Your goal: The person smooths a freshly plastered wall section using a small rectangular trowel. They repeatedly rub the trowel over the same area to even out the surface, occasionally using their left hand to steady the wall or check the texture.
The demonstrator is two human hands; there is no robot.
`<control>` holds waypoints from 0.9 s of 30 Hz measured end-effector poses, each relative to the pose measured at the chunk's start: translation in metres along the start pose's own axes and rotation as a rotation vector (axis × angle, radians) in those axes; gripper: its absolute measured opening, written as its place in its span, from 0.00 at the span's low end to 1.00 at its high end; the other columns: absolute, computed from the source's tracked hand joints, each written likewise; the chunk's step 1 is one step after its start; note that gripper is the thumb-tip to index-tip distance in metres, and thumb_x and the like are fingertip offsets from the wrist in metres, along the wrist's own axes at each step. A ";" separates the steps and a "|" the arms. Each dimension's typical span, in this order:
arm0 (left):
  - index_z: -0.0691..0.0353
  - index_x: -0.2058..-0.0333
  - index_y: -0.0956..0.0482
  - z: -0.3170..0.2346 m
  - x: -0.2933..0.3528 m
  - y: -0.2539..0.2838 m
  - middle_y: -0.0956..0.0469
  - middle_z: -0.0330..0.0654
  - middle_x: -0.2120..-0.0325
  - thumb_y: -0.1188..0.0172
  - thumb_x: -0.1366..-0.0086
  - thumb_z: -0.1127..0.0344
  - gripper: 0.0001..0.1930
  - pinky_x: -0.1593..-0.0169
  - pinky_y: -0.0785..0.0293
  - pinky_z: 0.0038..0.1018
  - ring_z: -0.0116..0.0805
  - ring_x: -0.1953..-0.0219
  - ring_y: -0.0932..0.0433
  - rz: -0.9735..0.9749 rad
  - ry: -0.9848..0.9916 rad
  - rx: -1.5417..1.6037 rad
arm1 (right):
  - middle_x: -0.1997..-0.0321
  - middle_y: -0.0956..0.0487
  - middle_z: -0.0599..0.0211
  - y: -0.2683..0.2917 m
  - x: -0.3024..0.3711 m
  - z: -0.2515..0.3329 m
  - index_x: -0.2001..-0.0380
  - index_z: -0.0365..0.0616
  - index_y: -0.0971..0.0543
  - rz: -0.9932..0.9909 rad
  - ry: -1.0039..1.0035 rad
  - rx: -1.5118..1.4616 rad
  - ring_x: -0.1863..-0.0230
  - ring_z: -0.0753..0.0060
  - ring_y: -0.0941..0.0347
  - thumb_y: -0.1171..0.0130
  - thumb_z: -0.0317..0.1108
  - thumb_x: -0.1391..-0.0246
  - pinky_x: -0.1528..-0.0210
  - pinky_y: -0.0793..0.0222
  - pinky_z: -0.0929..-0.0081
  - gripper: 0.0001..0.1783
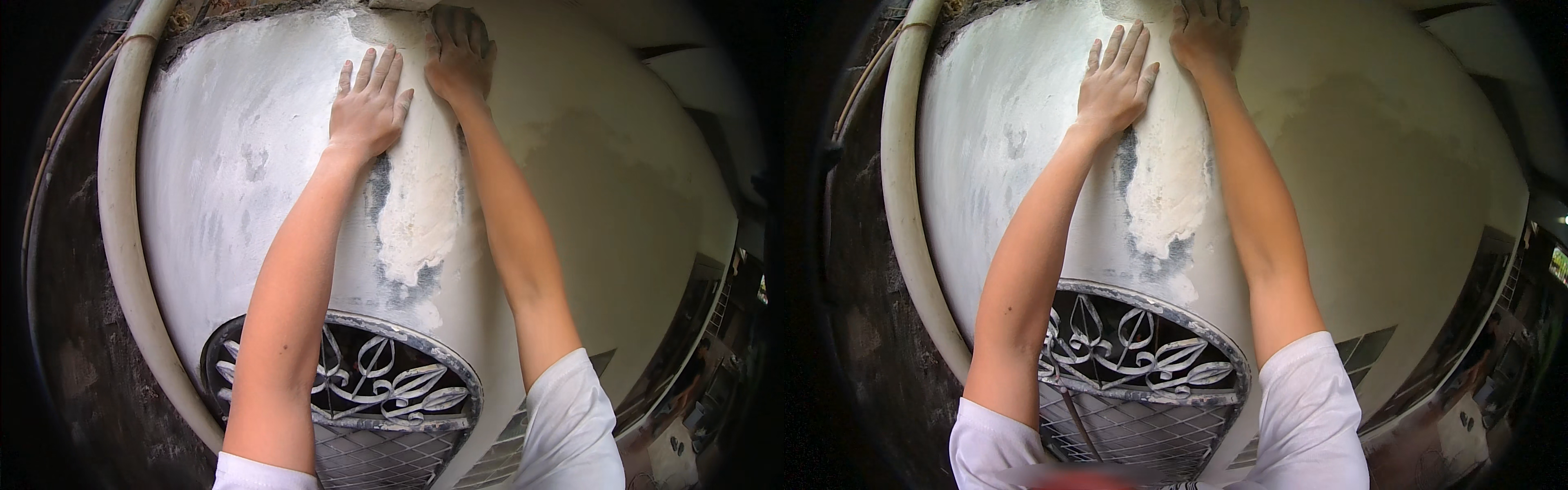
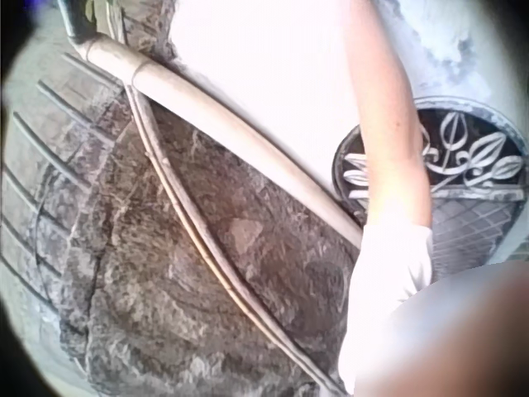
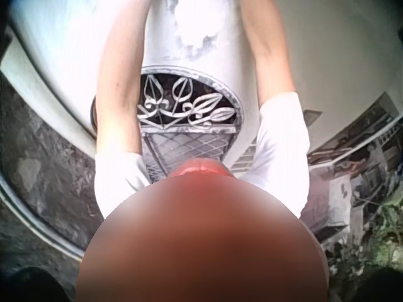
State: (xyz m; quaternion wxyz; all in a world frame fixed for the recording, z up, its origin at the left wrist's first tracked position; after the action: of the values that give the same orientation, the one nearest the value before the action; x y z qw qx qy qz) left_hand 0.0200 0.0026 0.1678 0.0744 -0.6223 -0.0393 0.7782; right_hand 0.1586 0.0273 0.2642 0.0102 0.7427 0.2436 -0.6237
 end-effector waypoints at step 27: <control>0.32 0.28 0.46 0.052 0.056 0.019 0.49 0.23 0.27 0.67 0.25 0.46 0.27 0.23 0.64 0.40 0.31 0.24 0.54 0.045 0.071 -0.190 | 0.21 0.48 0.72 0.042 0.089 0.014 0.25 0.61 0.46 0.170 0.150 0.033 0.21 0.67 0.55 0.62 0.52 0.30 0.22 0.62 0.51 0.33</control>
State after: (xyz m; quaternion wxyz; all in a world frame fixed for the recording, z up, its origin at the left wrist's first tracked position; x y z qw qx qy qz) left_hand -0.0436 -0.0054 0.1225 -0.0012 -0.6547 -0.0960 0.7498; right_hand 0.1705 0.0165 0.1664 0.0326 0.8052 0.1696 -0.5673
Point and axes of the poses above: each hand's wrist, its own x-axis away from the middle knuckle, its own y-axis out of the back of the hand, z = x × y, the point moved 4 cm from there along -x, towards the middle knuckle
